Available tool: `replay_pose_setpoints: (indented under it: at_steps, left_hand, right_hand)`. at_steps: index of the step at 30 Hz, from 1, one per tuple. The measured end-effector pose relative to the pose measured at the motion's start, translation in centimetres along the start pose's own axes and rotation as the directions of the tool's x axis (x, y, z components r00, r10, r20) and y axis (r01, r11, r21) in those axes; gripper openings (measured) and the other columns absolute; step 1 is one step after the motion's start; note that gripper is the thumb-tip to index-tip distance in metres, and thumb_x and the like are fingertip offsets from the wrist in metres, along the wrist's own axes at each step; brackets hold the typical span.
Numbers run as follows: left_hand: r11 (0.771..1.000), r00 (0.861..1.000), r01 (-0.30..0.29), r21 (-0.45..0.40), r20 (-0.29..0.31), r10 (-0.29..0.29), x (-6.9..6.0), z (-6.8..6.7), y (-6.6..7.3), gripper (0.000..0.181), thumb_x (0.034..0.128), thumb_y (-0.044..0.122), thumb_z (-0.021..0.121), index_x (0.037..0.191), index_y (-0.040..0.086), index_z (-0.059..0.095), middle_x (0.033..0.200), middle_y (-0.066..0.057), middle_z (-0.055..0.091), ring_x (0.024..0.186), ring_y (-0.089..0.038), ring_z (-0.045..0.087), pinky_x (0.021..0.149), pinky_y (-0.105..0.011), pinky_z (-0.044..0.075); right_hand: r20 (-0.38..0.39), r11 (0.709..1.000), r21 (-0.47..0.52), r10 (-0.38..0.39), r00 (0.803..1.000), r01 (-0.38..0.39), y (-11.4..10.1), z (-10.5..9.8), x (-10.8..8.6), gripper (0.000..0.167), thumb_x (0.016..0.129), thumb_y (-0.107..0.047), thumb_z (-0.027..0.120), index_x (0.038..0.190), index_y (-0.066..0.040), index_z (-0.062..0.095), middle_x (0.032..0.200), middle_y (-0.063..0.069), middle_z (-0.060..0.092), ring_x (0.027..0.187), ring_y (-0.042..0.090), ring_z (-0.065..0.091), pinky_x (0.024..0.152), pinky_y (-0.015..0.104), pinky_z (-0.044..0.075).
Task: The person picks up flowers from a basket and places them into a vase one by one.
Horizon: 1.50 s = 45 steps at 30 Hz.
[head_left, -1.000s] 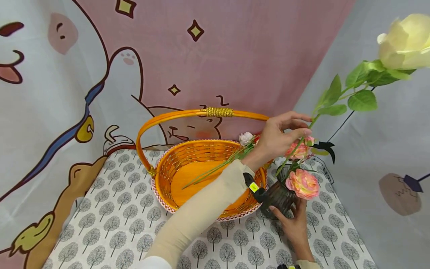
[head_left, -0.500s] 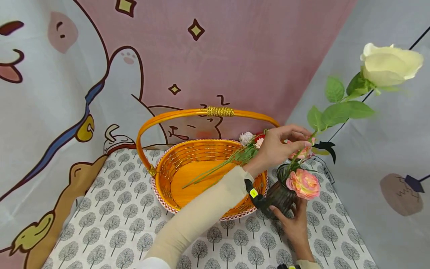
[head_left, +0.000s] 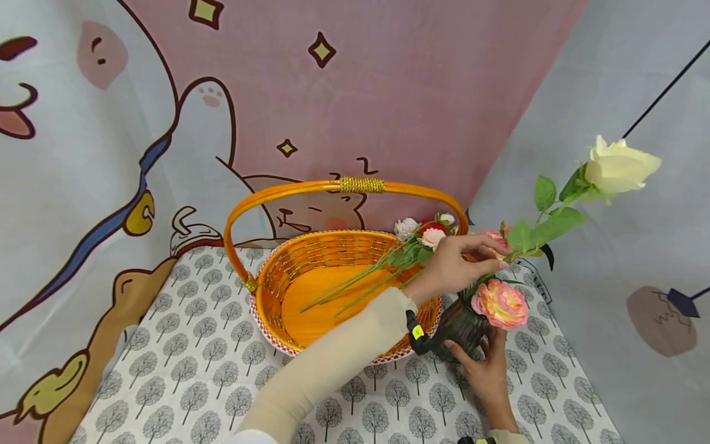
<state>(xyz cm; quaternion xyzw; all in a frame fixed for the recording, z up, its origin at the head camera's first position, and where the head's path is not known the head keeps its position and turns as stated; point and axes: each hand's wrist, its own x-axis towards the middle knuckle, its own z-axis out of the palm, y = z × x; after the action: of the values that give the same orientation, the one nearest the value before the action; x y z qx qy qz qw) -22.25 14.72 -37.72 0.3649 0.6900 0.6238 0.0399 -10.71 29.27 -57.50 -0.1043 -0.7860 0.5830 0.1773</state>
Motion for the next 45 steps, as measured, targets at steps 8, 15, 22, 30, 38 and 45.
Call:
replay_pose_setpoints:
  at_steps: [8,15,22,30,38,45]
  left_hand:
    - [0.982,0.997,-0.027,0.189,0.079,0.012,-0.5,-0.1,-1.4,0.013,0.0954,0.024,0.075,0.109,0.022,0.077,0.099,0.007,0.078,0.085,0.012,0.063,0.075,-0.011,0.052]
    - [0.971,0.993,-0.01,0.237,0.115,-0.018,-0.6,-0.3,-1.8,0.011,0.0962,0.029,0.074,0.104,0.022,0.079,0.101,0.011,0.078,0.085,0.013,0.062,0.073,-0.01,0.05]
    - [0.969,0.992,0.0,0.248,0.119,-0.031,-0.9,-0.6,-1.7,0.012,0.0968,0.026,0.073,0.105,0.02,0.079,0.094,0.012,0.077,0.08,0.008,0.062,0.069,-0.012,0.05]
    - [0.974,0.994,-0.017,0.226,0.112,-0.008,-1.7,-1.1,-1.8,0.012,0.0969,0.026,0.073,0.106,0.019,0.076,0.097,0.01,0.074,0.085,0.004,0.064,0.075,-0.01,0.054]
    - [0.946,0.994,-0.068,0.317,0.108,0.036,-2.5,-2.4,-1.9,0.024,0.0963,0.03,0.074,0.118,0.021,0.074,0.11,0.006,0.07,0.091,-0.001,0.06,0.078,-0.015,0.053]
    - [0.924,0.994,-0.059,0.379,0.108,0.019,-3.6,-3.5,-2.1,0.033,0.0948,0.037,0.075,0.125,0.023,0.072,0.123,0.009,0.069,0.1,0.0,0.057,0.089,-0.027,0.055]
  right_hand:
    - [-0.007,1.0,-0.017,0.023,1.0,-0.023,0.0,-0.1,0.0,0.12,0.081,-0.008,0.088,0.161,-0.05,0.009,0.172,-0.002,0.014,0.158,0.04,0.018,0.117,0.074,0.021]
    - [-0.007,1.0,-0.012,0.018,1.0,-0.018,-0.1,-0.1,0.0,0.121,0.08,-0.008,0.088,0.161,-0.05,0.009,0.171,-0.001,0.015,0.157,0.04,0.019,0.117,0.075,0.022]
    - [-0.007,0.999,-0.01,0.036,0.999,-0.036,-0.2,-0.1,0.0,0.121,0.08,-0.007,0.088,0.162,-0.047,0.008,0.172,0.003,0.012,0.158,0.041,0.016,0.118,0.074,0.02]
    - [0.0,0.999,-0.001,0.048,0.999,-0.048,-1.9,0.1,-0.4,0.121,0.081,-0.003,0.086,0.163,-0.043,0.008,0.171,0.01,0.015,0.157,0.042,0.018,0.118,0.074,0.02]
    - [-0.01,1.0,-0.023,0.007,1.0,-0.007,-1.2,0.1,-0.3,0.123,0.079,0.0,0.087,0.164,-0.042,0.009,0.17,0.011,0.017,0.155,0.045,0.021,0.115,0.076,0.022]
    - [-0.021,1.0,-0.023,-0.018,1.0,0.017,-0.2,0.1,-0.2,0.121,0.079,-0.004,0.088,0.163,-0.045,0.011,0.169,0.009,0.02,0.154,0.045,0.023,0.114,0.077,0.024]
